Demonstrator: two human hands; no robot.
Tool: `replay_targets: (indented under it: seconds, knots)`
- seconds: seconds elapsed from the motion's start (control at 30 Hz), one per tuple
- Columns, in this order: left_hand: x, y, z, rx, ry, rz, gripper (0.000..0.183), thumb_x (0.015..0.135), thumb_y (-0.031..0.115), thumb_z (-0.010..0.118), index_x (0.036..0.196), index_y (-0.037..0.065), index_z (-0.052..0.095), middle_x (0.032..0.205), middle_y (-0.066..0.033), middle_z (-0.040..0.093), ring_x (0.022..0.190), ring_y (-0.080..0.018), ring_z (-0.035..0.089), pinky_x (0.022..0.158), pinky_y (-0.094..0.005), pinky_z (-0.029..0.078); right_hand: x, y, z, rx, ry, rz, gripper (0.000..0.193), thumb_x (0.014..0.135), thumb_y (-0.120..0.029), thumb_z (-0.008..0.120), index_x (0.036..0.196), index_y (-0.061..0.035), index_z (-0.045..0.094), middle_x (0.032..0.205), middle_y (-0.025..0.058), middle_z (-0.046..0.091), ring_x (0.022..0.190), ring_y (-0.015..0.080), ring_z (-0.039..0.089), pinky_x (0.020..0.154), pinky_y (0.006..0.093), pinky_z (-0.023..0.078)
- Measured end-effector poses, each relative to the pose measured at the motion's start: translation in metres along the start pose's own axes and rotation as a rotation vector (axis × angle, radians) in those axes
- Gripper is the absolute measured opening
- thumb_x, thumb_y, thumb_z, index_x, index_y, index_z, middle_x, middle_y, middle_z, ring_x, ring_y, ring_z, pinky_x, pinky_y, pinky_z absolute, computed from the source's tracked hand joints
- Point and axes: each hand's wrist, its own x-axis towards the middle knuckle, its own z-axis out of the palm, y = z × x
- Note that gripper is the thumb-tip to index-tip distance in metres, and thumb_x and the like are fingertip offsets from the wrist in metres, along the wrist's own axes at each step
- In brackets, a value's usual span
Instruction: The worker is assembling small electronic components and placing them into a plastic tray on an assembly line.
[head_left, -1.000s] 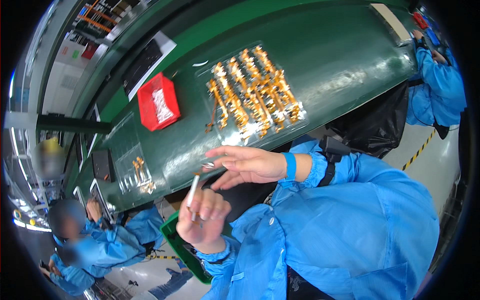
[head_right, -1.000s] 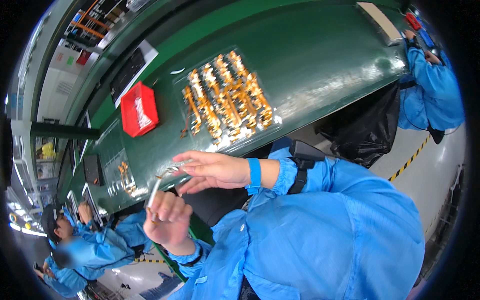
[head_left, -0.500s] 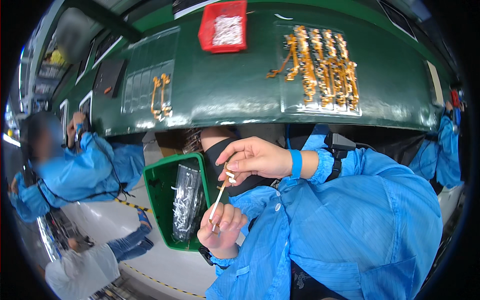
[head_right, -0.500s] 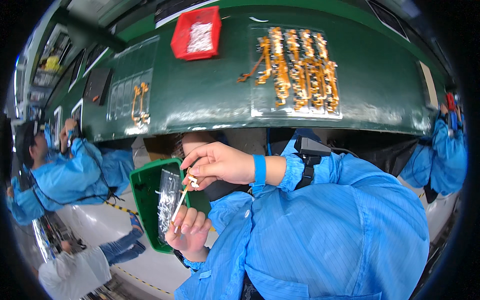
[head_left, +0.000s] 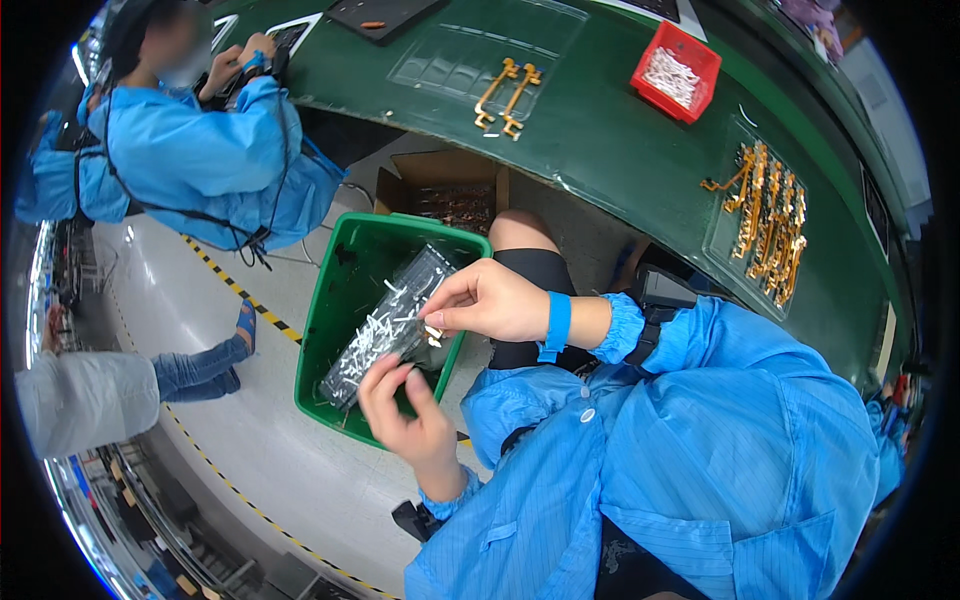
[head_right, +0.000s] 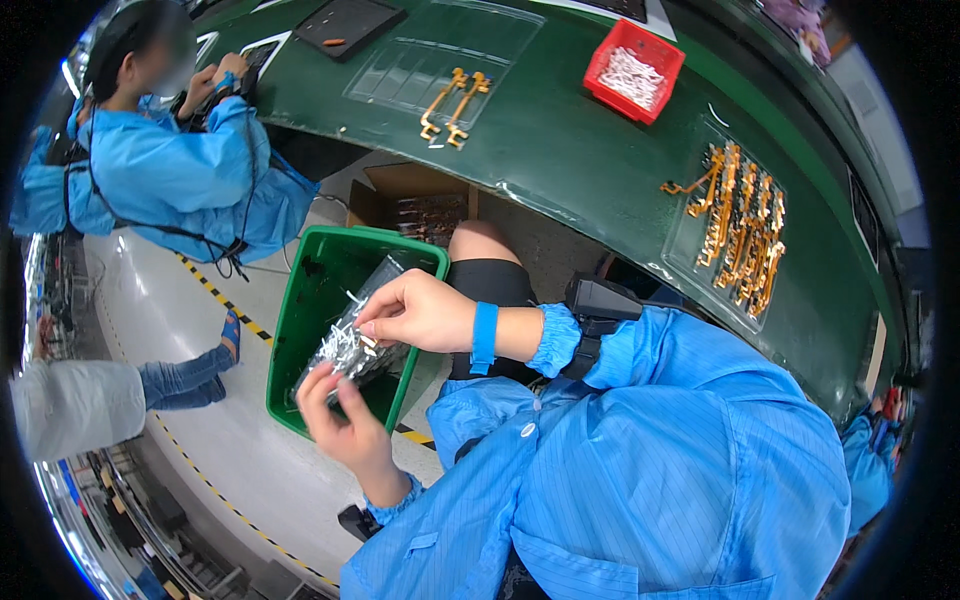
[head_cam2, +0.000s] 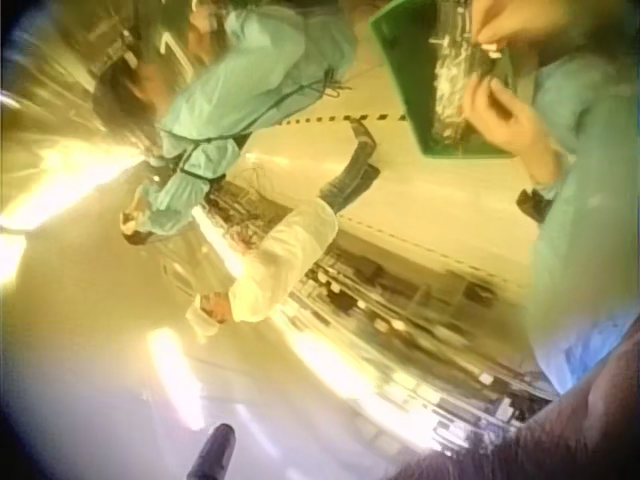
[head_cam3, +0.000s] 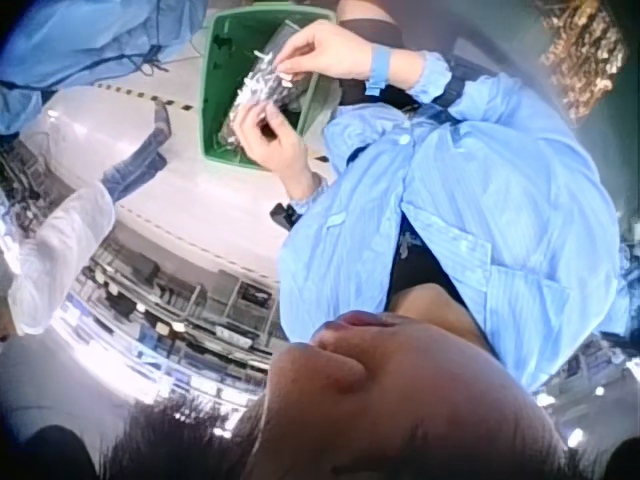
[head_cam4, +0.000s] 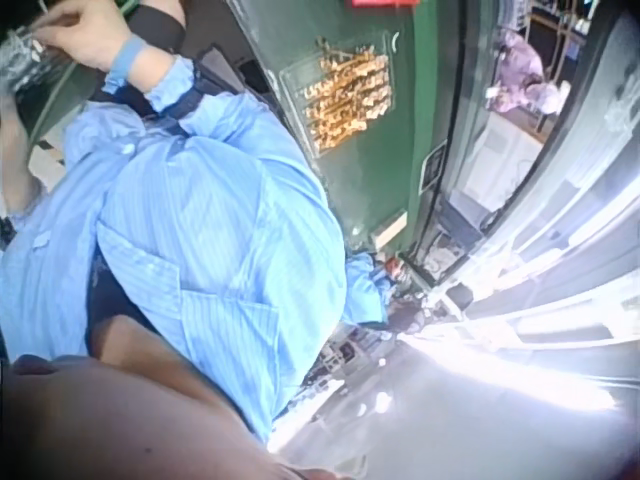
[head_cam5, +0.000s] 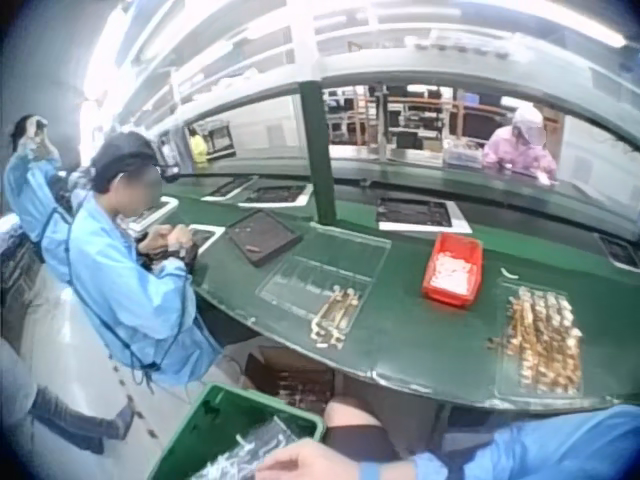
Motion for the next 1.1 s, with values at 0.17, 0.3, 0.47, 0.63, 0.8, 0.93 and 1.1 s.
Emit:
replay_targets:
  seconds: [0.17, 0.3, 0.47, 0.63, 0.8, 0.93, 1.1]
  knots:
    - [0.011, -0.023, 0.009, -0.120, -0.091, -0.075, 0.010, 0.086, 0.000, 0.064, 0.095, -0.002, 0.059, 0.096, -0.0145, 0.064, 0.090, -0.0277, 0.061, 0.082, -0.0356, 0.048, 0.009, -0.006, 0.022, -0.258, -0.037, -0.027, 0.023, 0.091, -0.008, 0.065, 0.110, 0.0051, 0.066, 0.093, 0.0100, 0.072, 0.087, 0.0133, 0.068, 0.081, 0.0259, 0.055]
    - [0.007, -0.040, 0.006, -0.270, -0.120, -0.232, 0.009, 0.086, 0.002, 0.064, 0.093, -0.002, 0.059, 0.094, -0.0140, 0.064, 0.087, -0.0264, 0.061, 0.080, -0.0348, 0.048, 0.008, -0.008, 0.027, -0.465, -0.056, -0.035, 0.025, 0.090, -0.008, 0.064, 0.110, 0.0060, 0.064, 0.089, 0.0114, 0.072, 0.085, 0.0142, 0.069, 0.080, 0.0275, 0.055]
    - [0.010, -0.044, 0.004, -0.220, -0.173, -0.148, 0.009, 0.085, 0.001, 0.066, 0.089, -0.002, 0.059, 0.090, -0.0136, 0.064, 0.084, -0.0255, 0.061, 0.079, -0.0338, 0.047, 0.010, -0.006, 0.029, -0.564, -0.055, -0.079, 0.023, 0.087, -0.008, 0.063, 0.104, 0.0072, 0.065, 0.085, 0.0146, 0.073, 0.079, 0.0174, 0.071, 0.077, 0.0291, 0.056]
    - [0.009, -0.043, -0.002, -0.223, -0.203, -0.145, 0.009, 0.085, 0.001, 0.066, 0.087, -0.001, 0.058, 0.090, -0.0131, 0.064, 0.086, -0.0266, 0.061, 0.080, -0.0349, 0.047, 0.009, -0.010, 0.034, -0.630, -0.042, -0.094, 0.021, 0.083, -0.010, 0.062, 0.095, 0.0070, 0.066, 0.076, 0.0135, 0.072, 0.070, 0.0170, 0.070, 0.066, 0.0285, 0.055]
    - [0.005, -0.044, -0.001, -0.046, -0.194, 0.014, 0.011, 0.082, -0.002, 0.066, 0.087, 0.000, 0.056, 0.091, -0.0122, 0.064, 0.087, -0.0297, 0.060, 0.080, -0.0378, 0.046, 0.009, -0.007, 0.036, -0.610, -0.031, -0.050, 0.021, 0.082, -0.010, 0.062, 0.093, 0.0071, 0.066, 0.074, 0.0132, 0.072, 0.068, 0.0162, 0.070, 0.064, 0.0282, 0.055]
    - [0.002, -0.049, -0.002, 0.056, -0.091, 0.224, 0.013, 0.082, -0.005, 0.064, 0.090, 0.001, 0.054, 0.092, -0.0138, 0.063, 0.087, -0.0321, 0.061, 0.082, -0.0410, 0.047, 0.012, -0.003, 0.039, -0.380, -0.015, 0.079, 0.017, 0.085, -0.007, 0.063, 0.095, 0.0071, 0.066, 0.075, 0.0115, 0.071, 0.069, 0.0139, 0.069, 0.064, 0.0269, 0.056]
    - [-0.018, -0.078, -0.007, -0.293, 0.375, -0.127, 0.009, 0.090, -0.010, 0.054, 0.096, -0.004, 0.054, 0.099, -0.0189, 0.062, 0.091, -0.0261, 0.065, 0.081, -0.0371, 0.055, 0.017, 0.003, 0.038, -0.156, 0.111, 0.110, 0.014, 0.088, -0.005, 0.064, 0.096, 0.0064, 0.065, 0.079, 0.0106, 0.071, 0.069, 0.0131, 0.069, 0.063, 0.0248, 0.057]
